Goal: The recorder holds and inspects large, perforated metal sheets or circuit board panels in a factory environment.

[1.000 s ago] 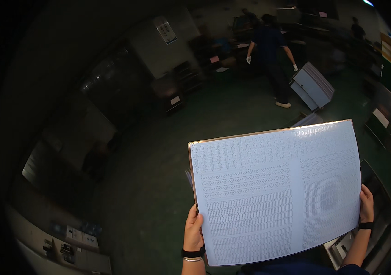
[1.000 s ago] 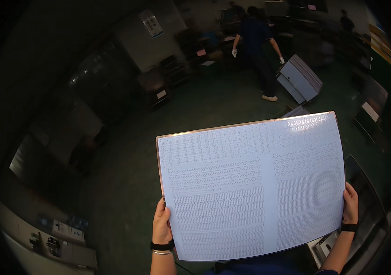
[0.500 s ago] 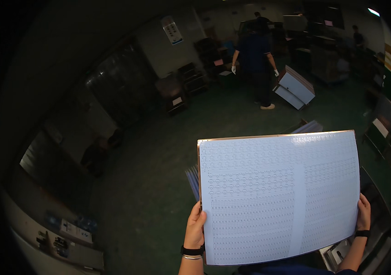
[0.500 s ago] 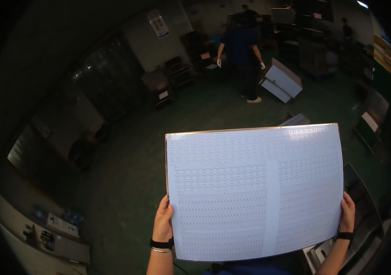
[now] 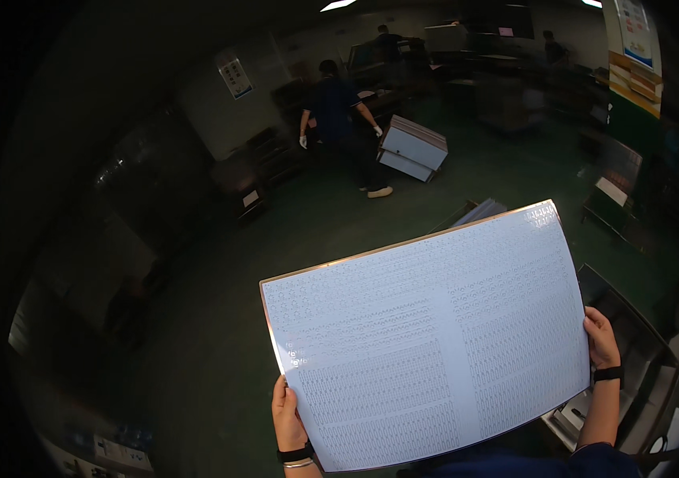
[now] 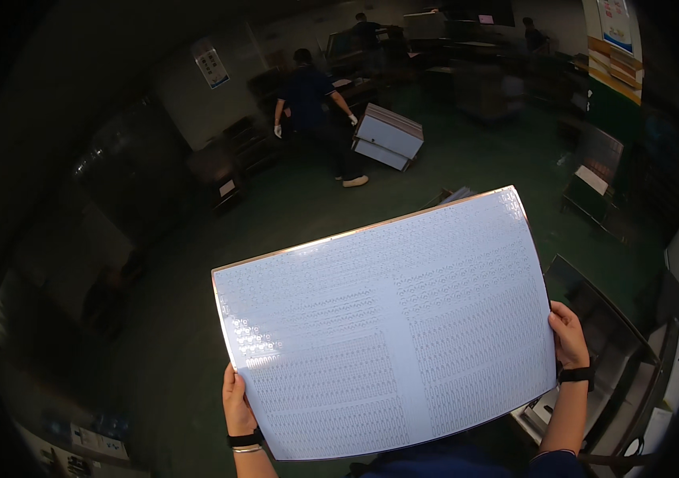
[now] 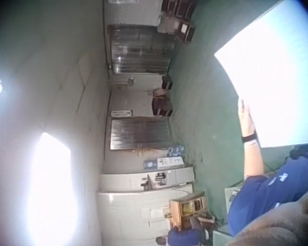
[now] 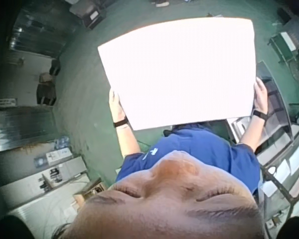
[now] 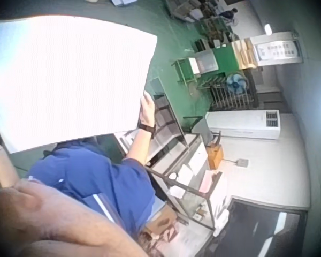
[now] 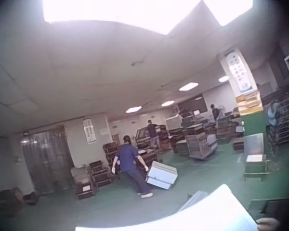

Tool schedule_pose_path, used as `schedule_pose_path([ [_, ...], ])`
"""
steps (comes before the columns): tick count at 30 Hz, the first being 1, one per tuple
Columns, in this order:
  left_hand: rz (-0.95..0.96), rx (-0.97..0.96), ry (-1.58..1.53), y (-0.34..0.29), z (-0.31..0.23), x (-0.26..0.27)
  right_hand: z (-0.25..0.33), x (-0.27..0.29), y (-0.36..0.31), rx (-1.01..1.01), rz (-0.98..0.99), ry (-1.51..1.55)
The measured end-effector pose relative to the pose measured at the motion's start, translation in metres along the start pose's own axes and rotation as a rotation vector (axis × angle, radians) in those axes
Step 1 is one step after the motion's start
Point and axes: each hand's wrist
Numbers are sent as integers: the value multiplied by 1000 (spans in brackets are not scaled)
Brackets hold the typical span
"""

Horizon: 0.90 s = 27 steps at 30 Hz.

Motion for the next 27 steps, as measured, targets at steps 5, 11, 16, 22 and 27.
schedule_pose_path([
  [5,-40,-15,30,-24,23,-35,33,31,22,-44,91,-8],
  [11,-48,-14,37,-26,29,-33,35,40,20,-57,145,69],
  [16,-37,-24,52,-34,30,-33,45,38,17,-80,159,54],
  [22,-54,-11,56,-36,36,-36,49,43,21,-48,187,54],
  [27,-54,44,-8,-38,17,-86,76,66,51,-11,154,15],
])
Point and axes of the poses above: each hand's wrist, its own y-axis towards the middle knuckle, its own x-axis out of the back of the hand, z = x × y, and after that the axes turned 5 degrees about x, right-handed
